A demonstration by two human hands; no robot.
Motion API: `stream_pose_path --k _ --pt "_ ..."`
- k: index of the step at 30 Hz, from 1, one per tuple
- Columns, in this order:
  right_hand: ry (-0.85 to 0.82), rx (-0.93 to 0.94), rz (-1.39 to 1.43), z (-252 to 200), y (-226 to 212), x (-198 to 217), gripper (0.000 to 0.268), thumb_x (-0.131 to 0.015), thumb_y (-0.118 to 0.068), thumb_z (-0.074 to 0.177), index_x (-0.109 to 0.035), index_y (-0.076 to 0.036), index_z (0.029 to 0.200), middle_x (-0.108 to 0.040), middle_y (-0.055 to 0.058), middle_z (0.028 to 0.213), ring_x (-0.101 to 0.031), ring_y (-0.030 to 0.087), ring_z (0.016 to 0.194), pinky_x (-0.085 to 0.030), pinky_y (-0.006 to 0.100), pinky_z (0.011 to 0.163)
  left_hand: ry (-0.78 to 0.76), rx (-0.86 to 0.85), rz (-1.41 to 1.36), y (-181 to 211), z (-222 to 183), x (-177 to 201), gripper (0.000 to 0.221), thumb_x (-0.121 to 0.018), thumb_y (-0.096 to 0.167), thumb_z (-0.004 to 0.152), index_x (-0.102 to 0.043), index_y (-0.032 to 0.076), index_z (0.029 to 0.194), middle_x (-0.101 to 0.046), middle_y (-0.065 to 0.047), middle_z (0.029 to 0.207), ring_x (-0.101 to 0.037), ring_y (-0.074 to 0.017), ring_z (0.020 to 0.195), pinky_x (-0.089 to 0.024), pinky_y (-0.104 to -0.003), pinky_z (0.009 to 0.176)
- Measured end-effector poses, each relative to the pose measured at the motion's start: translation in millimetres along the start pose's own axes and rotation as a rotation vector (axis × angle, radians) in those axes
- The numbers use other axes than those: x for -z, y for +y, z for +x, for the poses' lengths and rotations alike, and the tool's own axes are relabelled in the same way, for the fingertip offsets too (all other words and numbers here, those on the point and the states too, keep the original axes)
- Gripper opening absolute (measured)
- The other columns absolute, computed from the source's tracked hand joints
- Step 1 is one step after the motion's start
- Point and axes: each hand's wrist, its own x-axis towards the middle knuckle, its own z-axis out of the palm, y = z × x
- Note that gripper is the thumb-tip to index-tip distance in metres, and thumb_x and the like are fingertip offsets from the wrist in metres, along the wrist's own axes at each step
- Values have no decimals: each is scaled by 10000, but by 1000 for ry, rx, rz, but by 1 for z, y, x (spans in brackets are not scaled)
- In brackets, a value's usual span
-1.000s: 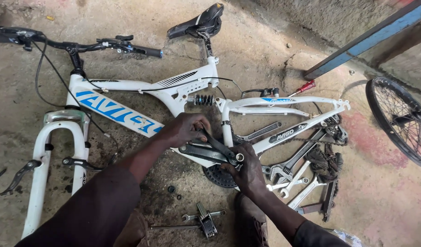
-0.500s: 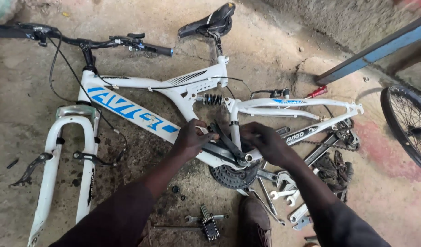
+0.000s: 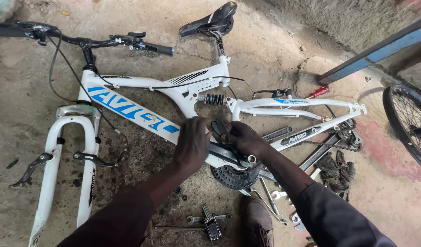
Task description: Repairing a bicycle by adjusting and tightening components of the crankset and bottom bracket using wrenches.
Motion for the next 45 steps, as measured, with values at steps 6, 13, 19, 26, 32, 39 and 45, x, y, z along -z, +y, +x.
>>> stream_pose_path --k 6,13,19,26,32,39,45 --pt "-100 99 -278 -12 -47 -7 225 -740 -268 917 -653 -66 966 -686 108 717 -670 213 702 -536 354 638 -91 -169 -38 25 -19 6 165 -526 78 960 -442 122 1095 -441 -81 1046 -531 -278 843 -375 -364 707" --pt "369 -145 543 -33 -18 -7 123 -665 -151 961 -649 -33 987 -612 85 750 -609 174 672 -515 285 595 -63 -342 -41 23 -24 -8 387 -560 442 938 -480 105 1111 -469 -79 1041 -563 -296 958 -402 -451 873" --pt "733 102 576 -67 2 23 505 -769 -67 886 -526 2 1323 -574 82 893 -641 193 686 -574 314 631 -237 -474 -60 48 -17 -24 674 -553 623 952 -558 49 1306 -574 -174 1072 -644 -355 1014 -455 -504 916" --pt "233 6 -743 -117 23 67 399 -711 -579 843 -814 -222 988 -786 125 867 -743 397 947 -562 514 897 -248 -476 -17 43 -16 -43 473 -492 522 1028 -567 169 1334 -619 -116 984 -656 -316 912 -471 -464 805" --pt "-10 -160 -949 -102 -3 66 194 -657 -185 913 -797 -194 1046 -805 138 931 -760 384 984 -578 495 961 -559 -441 155 19 14 -10 574 -567 588 989 -676 58 1182 -684 -184 955 -698 -339 921 -522 -477 875" --pt "-222 -167 -1168 -81 -34 80 286 -538 -432 1005 -799 -318 1036 -799 45 821 -768 304 929 -457 447 1092 -366 -602 109 1 18 4 612 -603 685 912 -683 86 1010 -629 -184 812 -682 -390 783 -541 -527 715" --pt "-242 -188 -1223 -81 -35 76 325 -605 -561 903 -803 -304 884 -780 47 800 -762 302 930 -548 460 949 -496 -512 171 9 17 18 644 -553 707 921 -630 83 1058 -651 -178 791 -727 -391 717 -572 -523 621"
